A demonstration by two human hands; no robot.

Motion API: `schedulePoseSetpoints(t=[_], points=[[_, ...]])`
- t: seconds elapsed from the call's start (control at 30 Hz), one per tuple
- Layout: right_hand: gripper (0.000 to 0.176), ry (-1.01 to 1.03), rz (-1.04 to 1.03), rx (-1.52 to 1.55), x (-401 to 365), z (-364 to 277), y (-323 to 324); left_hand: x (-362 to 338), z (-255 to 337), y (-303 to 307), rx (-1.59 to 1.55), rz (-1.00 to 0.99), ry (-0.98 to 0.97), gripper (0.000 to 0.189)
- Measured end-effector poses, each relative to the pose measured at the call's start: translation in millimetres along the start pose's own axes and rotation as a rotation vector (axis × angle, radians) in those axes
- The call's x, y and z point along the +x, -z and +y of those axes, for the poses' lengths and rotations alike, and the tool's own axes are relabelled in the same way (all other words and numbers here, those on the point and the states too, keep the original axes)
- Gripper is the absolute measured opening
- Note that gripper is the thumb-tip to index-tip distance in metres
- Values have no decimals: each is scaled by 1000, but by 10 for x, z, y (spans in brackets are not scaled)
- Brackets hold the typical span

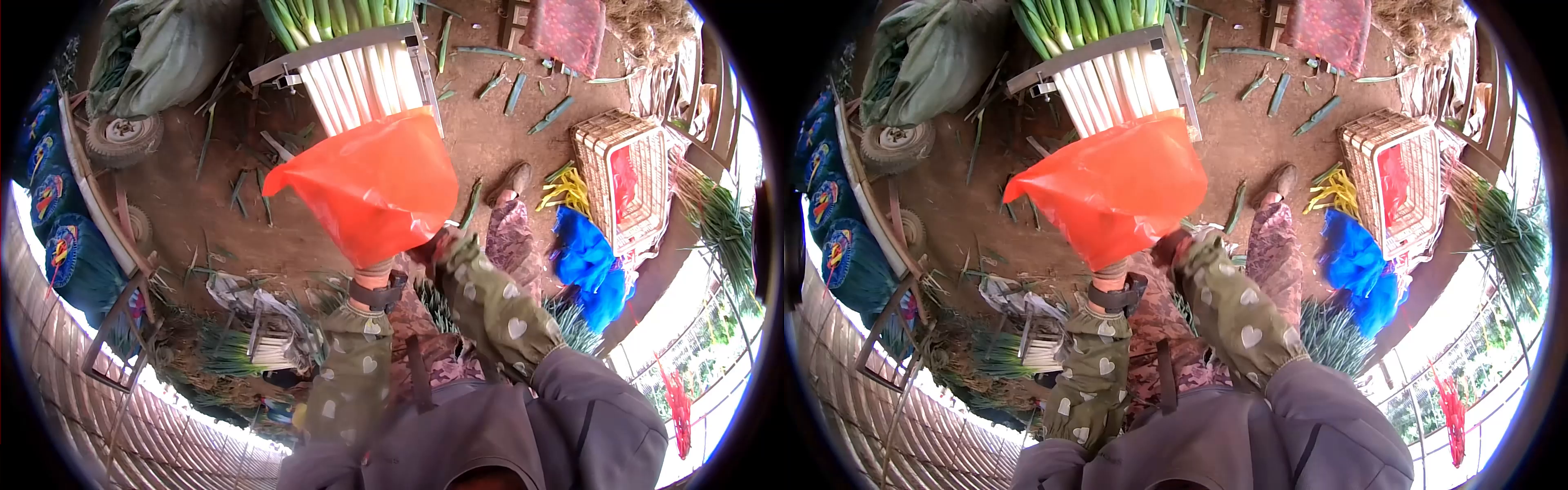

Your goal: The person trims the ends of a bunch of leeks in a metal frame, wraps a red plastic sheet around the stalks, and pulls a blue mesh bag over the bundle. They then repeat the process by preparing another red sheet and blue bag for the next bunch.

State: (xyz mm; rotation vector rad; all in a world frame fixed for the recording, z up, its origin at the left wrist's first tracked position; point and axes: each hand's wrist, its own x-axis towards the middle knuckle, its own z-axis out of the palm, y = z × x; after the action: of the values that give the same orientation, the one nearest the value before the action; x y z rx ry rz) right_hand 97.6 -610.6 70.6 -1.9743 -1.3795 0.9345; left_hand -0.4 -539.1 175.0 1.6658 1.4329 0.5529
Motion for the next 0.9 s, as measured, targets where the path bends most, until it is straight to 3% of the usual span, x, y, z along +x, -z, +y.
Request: schedulePoseSetpoints(t=[0.17,0.33,0.4,0.43,0.47,0.5,0.57,0.63,0.7,0.77,0.8,0.87,0.9], points=[[30,6,-163,-455,-111,791,431,-35,-39,166,-69,133,100,50],[29,78,-301,-832,-151,1282,896,-226,-477,261,-69,29,268,46],[28,126,-365,-934,-136,1314,1033,-295,-911,369,140,-154,336,45],[28,144,-389,-939,-138,1296,1089,-296,-1161,433,311,-350,321,45],[28,163,-401,-907,-162,1258,1157,-257,-1313,490,442,-533,278,45],[28,112,-367,-643,-202,1207,1226,-111,-1060,484,47,-560,415,45],[29,5,-289,-116,-284,1130,1316,122,-1198,284,0,-748,433,51],[30,-71,-420,-231,-268,961,1437,131,-1270,239,97,-840,222,56],[31,-417,-445,93,-152,829,1500,-62,-1280,378,341,-810,-212,59],[31,-384,-226,835,-239,1319,1126,189,-912,511,454,-1122,-88,65],[30,-186,-282,547,221,1074,1273,318,-775,558,512,-1276,-21,68],[28,-49,-390,180,937,731,1466,602,-926,587,613,-1334,168,68],[27,196,-352,-46,1303,747,1414,798,-1052,620,664,-1362,263,67]])
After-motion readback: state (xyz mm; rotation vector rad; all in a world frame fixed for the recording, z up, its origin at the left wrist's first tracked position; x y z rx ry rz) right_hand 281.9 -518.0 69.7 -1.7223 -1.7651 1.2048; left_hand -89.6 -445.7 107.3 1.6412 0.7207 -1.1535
